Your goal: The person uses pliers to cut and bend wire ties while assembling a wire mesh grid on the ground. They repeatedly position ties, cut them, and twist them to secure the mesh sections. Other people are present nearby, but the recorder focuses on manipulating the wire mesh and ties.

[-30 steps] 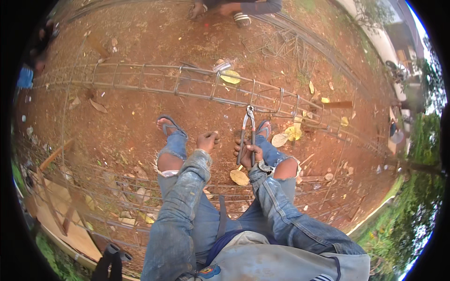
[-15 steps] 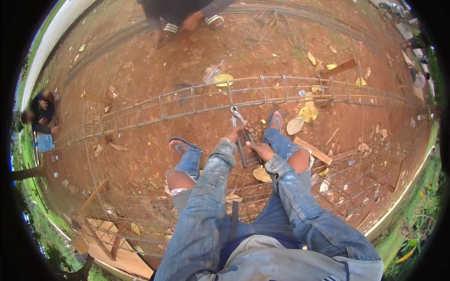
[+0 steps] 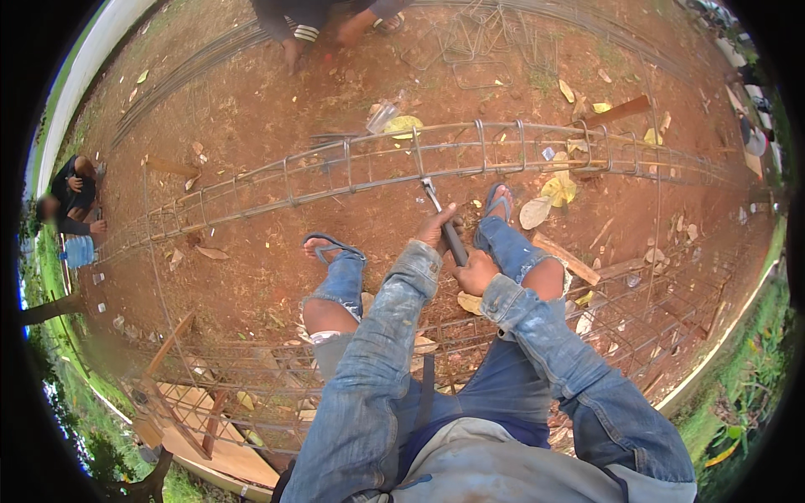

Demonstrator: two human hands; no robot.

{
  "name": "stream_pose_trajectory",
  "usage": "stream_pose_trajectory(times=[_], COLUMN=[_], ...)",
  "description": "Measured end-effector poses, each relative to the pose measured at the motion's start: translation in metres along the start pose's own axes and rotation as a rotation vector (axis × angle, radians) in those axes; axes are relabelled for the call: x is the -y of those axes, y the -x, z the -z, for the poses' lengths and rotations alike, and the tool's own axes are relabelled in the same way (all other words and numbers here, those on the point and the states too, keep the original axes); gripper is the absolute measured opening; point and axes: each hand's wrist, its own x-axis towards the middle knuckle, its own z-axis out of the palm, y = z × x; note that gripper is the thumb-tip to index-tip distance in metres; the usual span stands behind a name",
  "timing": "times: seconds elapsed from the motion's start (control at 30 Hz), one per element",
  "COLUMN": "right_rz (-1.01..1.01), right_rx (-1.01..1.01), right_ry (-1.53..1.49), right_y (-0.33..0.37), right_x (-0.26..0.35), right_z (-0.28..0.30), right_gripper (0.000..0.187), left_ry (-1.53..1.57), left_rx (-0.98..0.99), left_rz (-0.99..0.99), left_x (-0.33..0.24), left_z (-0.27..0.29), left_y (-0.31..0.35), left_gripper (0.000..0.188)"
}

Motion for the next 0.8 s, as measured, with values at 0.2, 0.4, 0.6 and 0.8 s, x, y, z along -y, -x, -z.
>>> stream_pose_trajectory(times=[0.2, 0.4, 0.6, 0.8], right_rz=[-0.067, -0.03, 0.059, 0.187], right_rx=[0.612, 0.049, -0.694, -0.392], right_ry=[-1.057, -0.122, 0.869, 0.739], right_y=[0.012, 0.019, 0.0, -0.034], right_x=[0.003, 0.011, 0.006, -0.015], right_z=[0.038, 0.044, 0.022, 0.058], right_gripper=[0.036, 0.059, 0.06, 0.053], left_ry=[0.613, 0.47, 0.215, 0.328], left_rx=[0.317, 0.087, -0.251, -0.267], left_rz=[-0.111, -0.005, -0.175, -0.321], left_x=[-0.007, -0.012, 0.004, 0.02], left_z=[-0.016, -0.033, -0.06, -0.057], left_y=[0.005, -0.007, -0.026, -0.056], left_gripper=[0.03, 0.024, 0.022, 0.023])
